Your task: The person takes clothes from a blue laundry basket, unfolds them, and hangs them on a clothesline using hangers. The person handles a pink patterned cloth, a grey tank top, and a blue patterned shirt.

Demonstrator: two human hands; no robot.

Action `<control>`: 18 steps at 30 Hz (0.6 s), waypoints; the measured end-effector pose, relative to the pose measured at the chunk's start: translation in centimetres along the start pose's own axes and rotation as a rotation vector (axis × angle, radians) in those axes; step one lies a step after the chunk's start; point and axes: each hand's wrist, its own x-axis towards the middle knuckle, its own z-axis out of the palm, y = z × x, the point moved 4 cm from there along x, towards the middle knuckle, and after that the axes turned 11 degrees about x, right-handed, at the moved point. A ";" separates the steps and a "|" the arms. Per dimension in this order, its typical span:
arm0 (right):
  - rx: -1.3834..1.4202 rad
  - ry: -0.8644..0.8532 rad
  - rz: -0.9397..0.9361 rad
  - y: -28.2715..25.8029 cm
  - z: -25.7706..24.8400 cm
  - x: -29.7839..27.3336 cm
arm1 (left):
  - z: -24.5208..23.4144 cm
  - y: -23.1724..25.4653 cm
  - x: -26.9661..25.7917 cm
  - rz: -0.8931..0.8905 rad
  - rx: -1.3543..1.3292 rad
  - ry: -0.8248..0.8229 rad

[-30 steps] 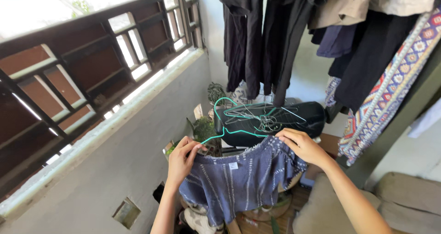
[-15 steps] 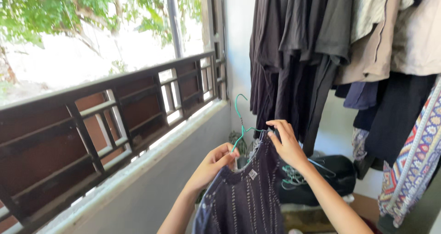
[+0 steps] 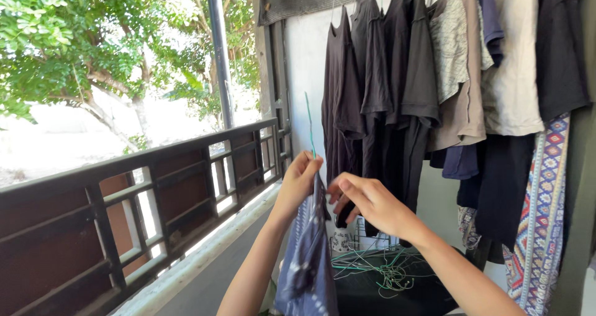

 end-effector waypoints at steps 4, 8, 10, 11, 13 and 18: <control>-0.162 -0.001 0.029 -2.6 -0.5 2.3 | 0.4 1.8 3.5 0.230 0.319 0.217; -0.451 0.004 0.132 -3.3 -2.2 5.3 | 1.2 2.1 6.2 0.311 0.409 0.317; -0.587 0.009 0.174 -2.7 -3.1 6.1 | 1.6 1.7 7.1 0.329 0.408 0.327; -0.669 0.011 0.197 -2.2 -3.6 6.5 | 1.7 1.5 7.7 0.347 0.414 0.326; -0.800 0.032 0.143 -1.4 -4.2 7.0 | 2.3 0.9 8.6 0.384 0.419 0.330; -0.855 0.151 0.091 0.3 -4.6 7.4 | 3.3 -0.9 10.6 0.415 0.394 0.333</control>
